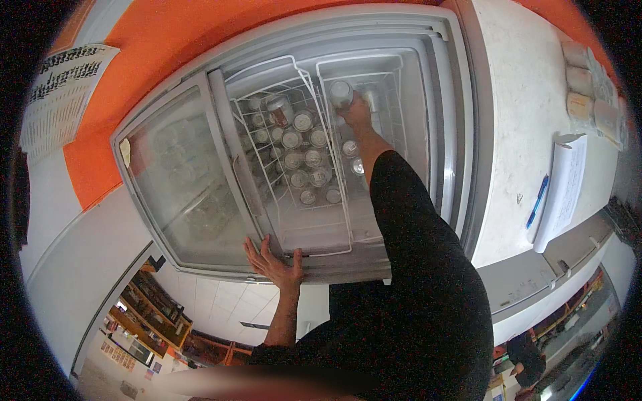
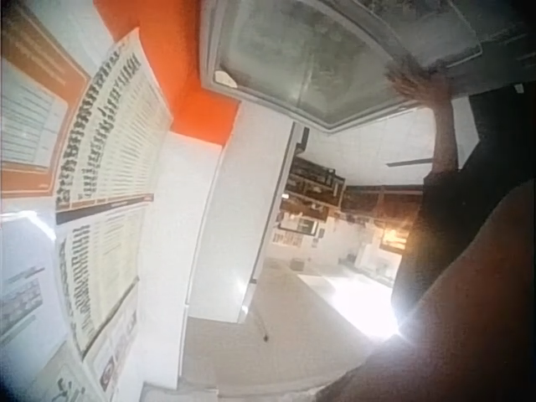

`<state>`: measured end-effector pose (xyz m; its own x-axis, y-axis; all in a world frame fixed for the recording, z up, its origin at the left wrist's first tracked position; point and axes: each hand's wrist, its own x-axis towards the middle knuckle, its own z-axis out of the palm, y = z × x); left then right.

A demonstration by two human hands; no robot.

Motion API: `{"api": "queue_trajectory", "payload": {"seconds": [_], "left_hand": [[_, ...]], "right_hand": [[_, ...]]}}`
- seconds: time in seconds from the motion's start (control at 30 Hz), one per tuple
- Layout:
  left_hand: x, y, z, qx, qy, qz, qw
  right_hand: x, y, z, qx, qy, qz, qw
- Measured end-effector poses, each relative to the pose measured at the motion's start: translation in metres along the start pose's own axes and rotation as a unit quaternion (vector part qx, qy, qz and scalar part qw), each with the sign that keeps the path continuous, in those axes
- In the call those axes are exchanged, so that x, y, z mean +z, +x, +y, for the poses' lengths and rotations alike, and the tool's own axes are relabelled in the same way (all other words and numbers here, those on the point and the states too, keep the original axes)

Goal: The recorder is checking stock in a freezer, moving items onto a counter, and recording the count on an inventory sheet.

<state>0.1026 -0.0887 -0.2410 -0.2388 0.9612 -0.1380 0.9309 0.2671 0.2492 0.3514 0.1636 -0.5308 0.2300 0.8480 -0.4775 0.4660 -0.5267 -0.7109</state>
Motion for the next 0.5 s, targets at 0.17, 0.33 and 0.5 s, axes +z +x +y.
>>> {"api": "queue_trajectory", "payload": {"seconds": [0.17,0.33,0.5], "left_hand": [[-0.003,-0.003,-0.003,-0.001,0.015,0.0,1.0],[0.002,0.005,0.006,0.016,-0.003,-0.01,1.0],[0.0,-0.007,-0.008,-0.009,0.029,-0.001,1.0]], "right_hand": [[0.002,-0.005,0.005,0.004,-0.062,-0.038,0.997],[-0.002,0.004,0.064,-0.16,-0.15,0.076,0.973],[-0.012,-0.023,0.023,0.004,-0.164,0.083,0.983]]}}
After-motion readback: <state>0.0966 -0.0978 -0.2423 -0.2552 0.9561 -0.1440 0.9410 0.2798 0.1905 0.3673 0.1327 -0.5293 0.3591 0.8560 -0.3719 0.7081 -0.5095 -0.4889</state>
